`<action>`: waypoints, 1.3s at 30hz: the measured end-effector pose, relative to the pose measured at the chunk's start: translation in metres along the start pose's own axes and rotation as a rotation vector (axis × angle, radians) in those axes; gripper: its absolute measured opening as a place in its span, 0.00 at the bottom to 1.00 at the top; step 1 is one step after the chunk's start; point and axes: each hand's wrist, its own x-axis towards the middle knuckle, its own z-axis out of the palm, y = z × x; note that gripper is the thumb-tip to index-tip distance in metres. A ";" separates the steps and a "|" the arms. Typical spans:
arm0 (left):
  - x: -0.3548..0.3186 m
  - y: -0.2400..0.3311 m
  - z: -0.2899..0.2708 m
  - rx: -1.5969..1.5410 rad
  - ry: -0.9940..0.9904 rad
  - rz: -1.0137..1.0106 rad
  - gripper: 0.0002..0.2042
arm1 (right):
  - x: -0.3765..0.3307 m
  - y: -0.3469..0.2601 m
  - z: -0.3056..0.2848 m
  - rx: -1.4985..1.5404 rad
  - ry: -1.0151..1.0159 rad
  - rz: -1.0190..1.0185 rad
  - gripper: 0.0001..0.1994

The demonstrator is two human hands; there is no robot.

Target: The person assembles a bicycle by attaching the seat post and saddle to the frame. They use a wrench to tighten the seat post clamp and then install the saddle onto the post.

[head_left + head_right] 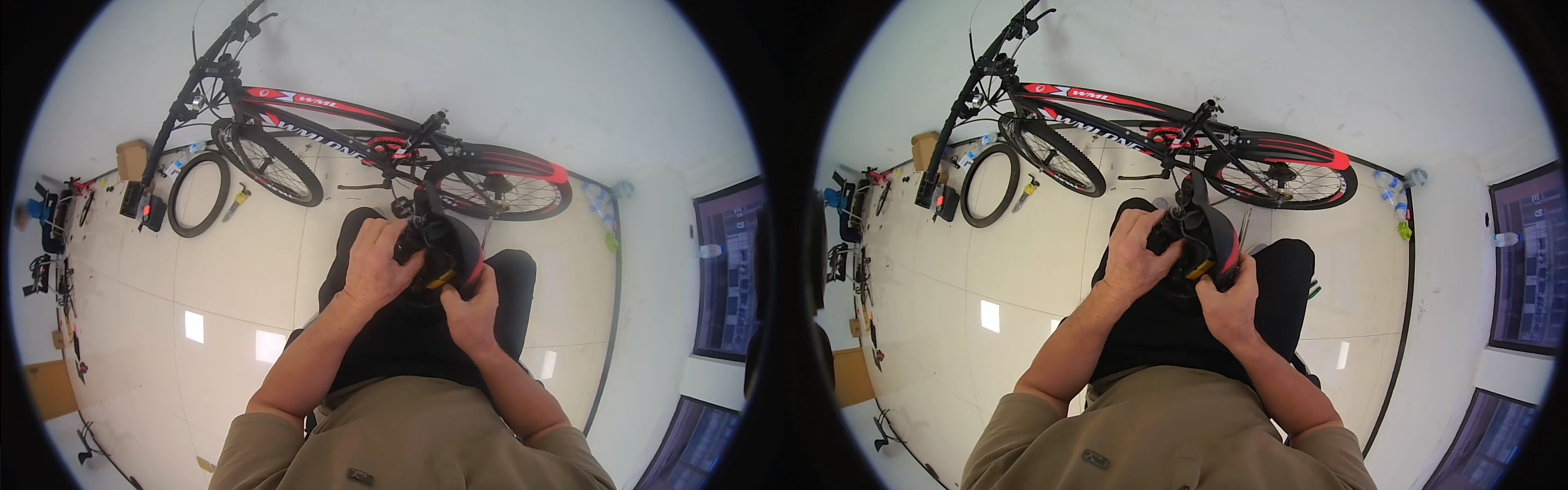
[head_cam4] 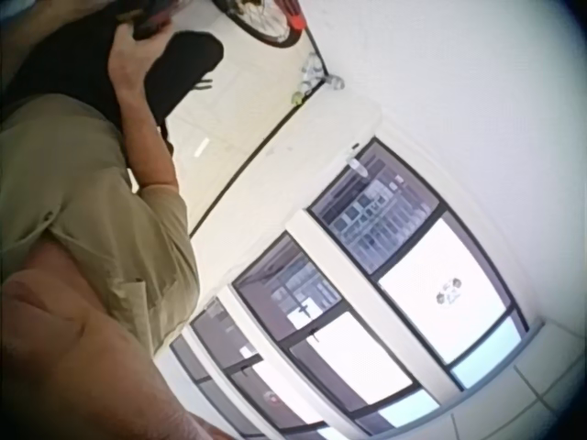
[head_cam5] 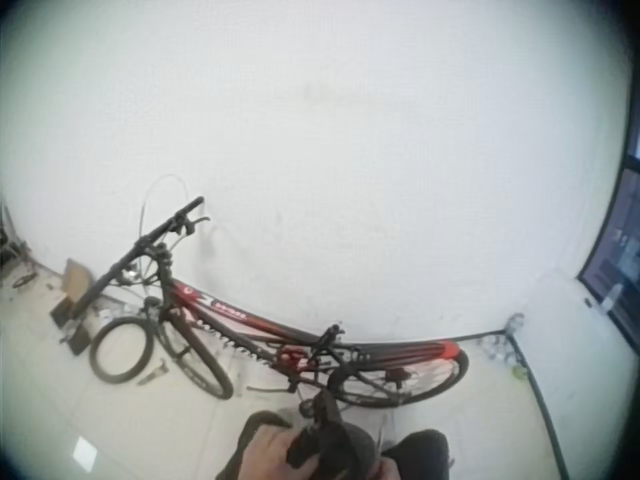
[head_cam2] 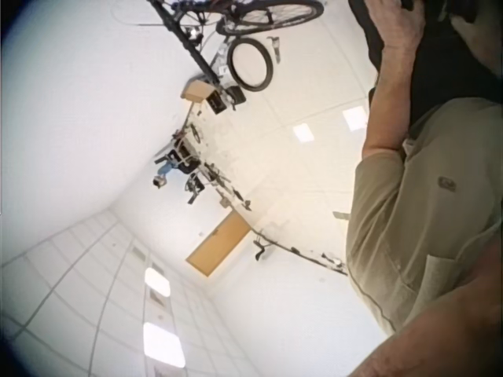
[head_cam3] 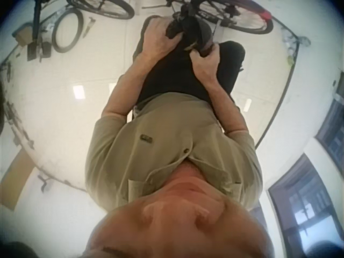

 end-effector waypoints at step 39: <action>0.002 -0.006 0.015 -0.825 -0.490 -0.731 0.24 | 0.038 -0.058 -0.052 -0.094 -0.081 0.316 0.21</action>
